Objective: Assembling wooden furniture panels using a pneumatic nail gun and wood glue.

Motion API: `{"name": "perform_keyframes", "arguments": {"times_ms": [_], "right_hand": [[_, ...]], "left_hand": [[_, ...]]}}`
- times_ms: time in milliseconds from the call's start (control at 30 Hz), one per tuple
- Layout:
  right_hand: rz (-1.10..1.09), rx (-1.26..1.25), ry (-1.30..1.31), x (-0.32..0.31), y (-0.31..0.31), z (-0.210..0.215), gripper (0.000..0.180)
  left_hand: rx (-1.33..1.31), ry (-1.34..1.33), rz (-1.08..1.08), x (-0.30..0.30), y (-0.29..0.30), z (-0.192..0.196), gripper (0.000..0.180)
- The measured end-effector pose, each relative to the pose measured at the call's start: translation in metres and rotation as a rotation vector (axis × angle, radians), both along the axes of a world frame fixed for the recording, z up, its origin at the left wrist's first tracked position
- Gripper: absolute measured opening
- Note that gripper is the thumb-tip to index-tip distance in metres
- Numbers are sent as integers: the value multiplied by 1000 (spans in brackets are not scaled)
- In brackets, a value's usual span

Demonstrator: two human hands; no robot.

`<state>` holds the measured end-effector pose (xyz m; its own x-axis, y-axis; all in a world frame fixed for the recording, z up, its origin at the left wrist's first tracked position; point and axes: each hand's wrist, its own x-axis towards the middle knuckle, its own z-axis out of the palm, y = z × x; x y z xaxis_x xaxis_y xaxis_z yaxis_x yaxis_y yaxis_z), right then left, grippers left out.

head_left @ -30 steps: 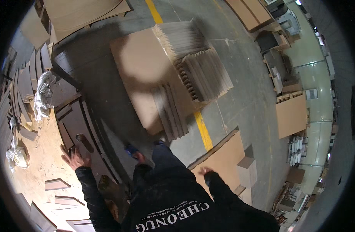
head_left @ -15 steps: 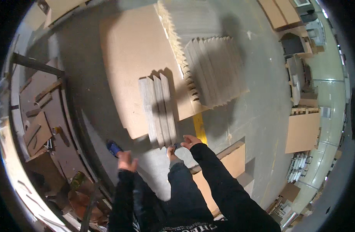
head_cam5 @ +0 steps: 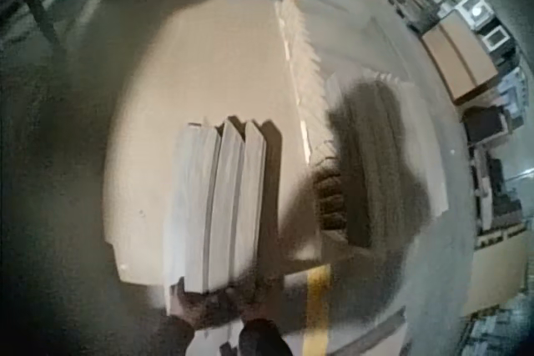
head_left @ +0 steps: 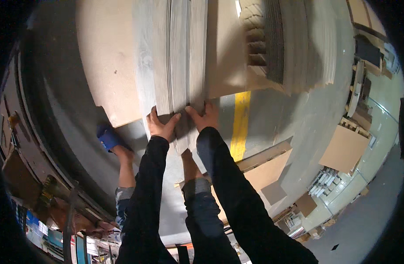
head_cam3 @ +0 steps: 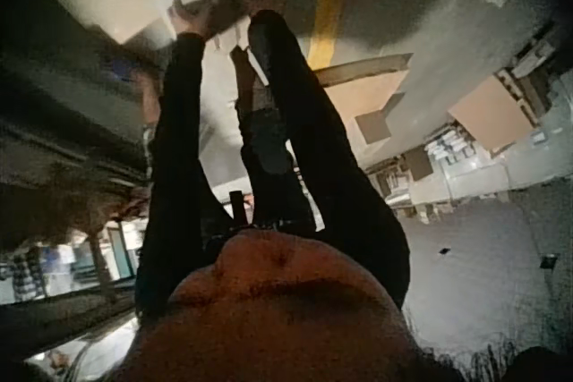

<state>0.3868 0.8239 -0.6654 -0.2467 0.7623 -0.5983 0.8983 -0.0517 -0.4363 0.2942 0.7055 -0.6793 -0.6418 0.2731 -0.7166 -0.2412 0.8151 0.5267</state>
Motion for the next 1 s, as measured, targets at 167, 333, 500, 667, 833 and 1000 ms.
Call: {"name": "perform_keyframes", "arguments": {"times_ms": [167, 333, 500, 667, 833, 1000], "right_hand": [[101, 92, 64, 11, -4, -9, 83], [8, 151, 26, 17, -19, -7, 82], [31, 102, 103, 41, -45, -2, 71], [-129, -144, 41, 77, -101, 13, 84], [-97, -65, 30, 101, -146, 3, 70], [-476, -497, 371, 135, -129, -28, 61]], "left_hand": [[-23, -19, 87, 7, 11, 7, 91], [95, -50, 227, 28, -3, -15, 89], [1, -39, 109, 49, -34, -5, 94], [-25, -103, 86, 76, -80, 21, 82], [220, -243, 296, 106, -143, -12, 66], [312, -583, 375, 90, -140, -3, 69]]}}
